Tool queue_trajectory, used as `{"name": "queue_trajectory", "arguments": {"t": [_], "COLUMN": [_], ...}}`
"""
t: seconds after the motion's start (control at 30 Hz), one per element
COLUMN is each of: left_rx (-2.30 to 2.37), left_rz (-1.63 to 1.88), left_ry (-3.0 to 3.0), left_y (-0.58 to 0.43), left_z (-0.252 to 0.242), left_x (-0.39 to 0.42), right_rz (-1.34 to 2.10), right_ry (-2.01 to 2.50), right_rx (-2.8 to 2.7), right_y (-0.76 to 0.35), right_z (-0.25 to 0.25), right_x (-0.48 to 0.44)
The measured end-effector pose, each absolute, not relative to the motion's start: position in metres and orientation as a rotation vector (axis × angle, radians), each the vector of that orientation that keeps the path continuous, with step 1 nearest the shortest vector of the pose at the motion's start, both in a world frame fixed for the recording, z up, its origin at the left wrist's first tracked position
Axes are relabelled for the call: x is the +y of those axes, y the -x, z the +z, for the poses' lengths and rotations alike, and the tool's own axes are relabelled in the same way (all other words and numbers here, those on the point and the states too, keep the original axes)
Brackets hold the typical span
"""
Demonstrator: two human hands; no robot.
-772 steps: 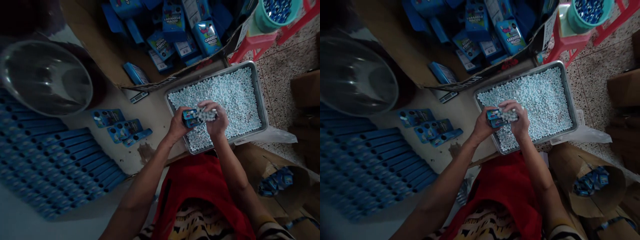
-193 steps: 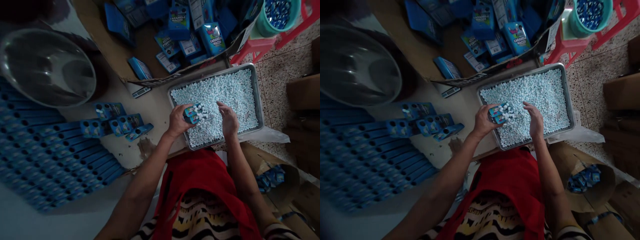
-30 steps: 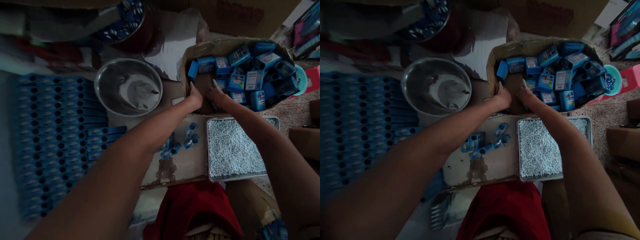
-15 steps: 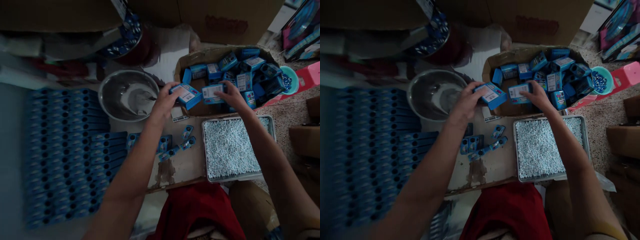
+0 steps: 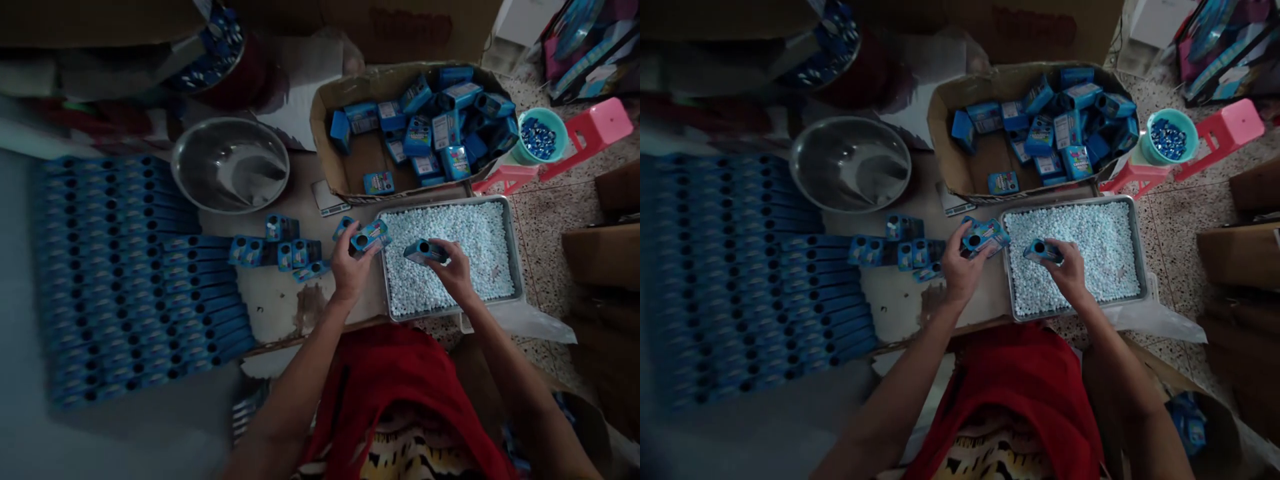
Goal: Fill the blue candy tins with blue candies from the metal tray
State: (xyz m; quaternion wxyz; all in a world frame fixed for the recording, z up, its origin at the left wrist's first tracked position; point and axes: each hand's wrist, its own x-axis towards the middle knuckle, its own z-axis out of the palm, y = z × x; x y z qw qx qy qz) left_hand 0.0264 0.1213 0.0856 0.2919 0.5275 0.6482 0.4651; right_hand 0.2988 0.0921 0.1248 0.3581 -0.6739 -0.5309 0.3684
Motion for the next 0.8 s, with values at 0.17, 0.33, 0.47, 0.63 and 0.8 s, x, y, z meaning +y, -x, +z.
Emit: {"name": "queue_trajectory", "arguments": {"t": [0.17, 0.33, 0.47, 0.63, 0.8], "left_rx": [1.830, 1.634, 1.553, 1.395, 1.240], "left_rz": [1.221, 1.256, 1.122, 0.819, 0.703], "left_ry": [-1.338, -1.015, -1.106, -1.359, -1.271], "left_y": [-0.058, -0.082, -0.088, -0.094, -0.098], "left_z": [0.075, 0.075, 0.076, 0.079, 0.089], "left_x": [0.092, 0.072, 0.065, 0.072, 0.075], "right_rz": [1.231, 1.364, 1.347, 1.413, 1.506], "right_ry": [1.545, 1.395, 1.498, 1.386, 1.336], "right_rx": [-0.940, -0.565, -0.922, -1.514, -1.416], "right_y": [-0.322, -0.332, -0.348, -0.356, -0.350], "right_z": [0.112, 0.091, 0.103, 0.135, 0.136], "right_x": [0.059, 0.028, 0.014, 0.030, 0.050]}}
